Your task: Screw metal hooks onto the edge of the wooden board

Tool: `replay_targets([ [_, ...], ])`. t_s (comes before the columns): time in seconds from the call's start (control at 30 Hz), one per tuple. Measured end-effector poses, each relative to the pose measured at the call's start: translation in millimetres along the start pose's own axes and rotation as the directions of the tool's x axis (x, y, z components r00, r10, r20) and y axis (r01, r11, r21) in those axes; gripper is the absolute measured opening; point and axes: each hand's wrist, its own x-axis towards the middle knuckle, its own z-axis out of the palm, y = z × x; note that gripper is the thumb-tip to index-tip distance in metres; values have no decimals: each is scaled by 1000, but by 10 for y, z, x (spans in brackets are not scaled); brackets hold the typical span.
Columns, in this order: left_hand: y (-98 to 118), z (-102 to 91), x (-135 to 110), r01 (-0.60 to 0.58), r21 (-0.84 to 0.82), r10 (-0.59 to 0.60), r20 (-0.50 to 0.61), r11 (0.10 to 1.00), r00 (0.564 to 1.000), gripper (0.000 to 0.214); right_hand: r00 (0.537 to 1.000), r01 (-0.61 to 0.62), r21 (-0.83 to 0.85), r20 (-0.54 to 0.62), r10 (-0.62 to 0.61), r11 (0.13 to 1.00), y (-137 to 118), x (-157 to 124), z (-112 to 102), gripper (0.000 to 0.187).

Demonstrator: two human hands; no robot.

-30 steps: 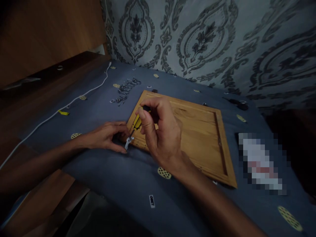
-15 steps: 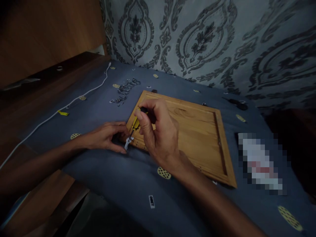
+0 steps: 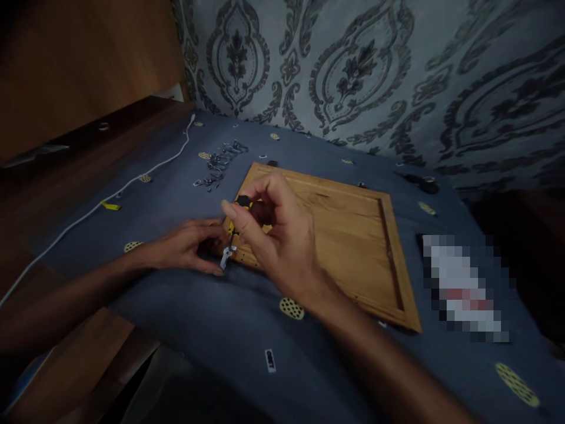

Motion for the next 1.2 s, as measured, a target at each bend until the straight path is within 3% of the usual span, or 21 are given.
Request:
replay_targets([
  [0.17,4,-5,-11,6,-19,-6,-6,1000,1000,48,991,-52,89,127,40,995,-12,83,-87,32],
  [0.33,14,-17,-15,16,-30,-16,-12,999,1000,50,970,-51,77,242,32,996,0,119,-163,25],
  [0.57,-6,-12,-12,18,-24,-19,-12,1000,1000,52,986,-80,184,157,51,980,14,98,-80,32],
  [0.9,42,-30,-18,45,6,-45,-6,999,999,53,953,-107,180,300,49,978,-10,130,-186,22],
  [1.0,25,-24,-8,26,4,-26,-5,1000,1000,53,956,-105,168,289,53,980,-6,115,-165,18],
  [1.2,29,-30,-11,22,22,-22,-15,1000,1000,52,964,-149,249,252,84,957,7,98,-93,30],
])
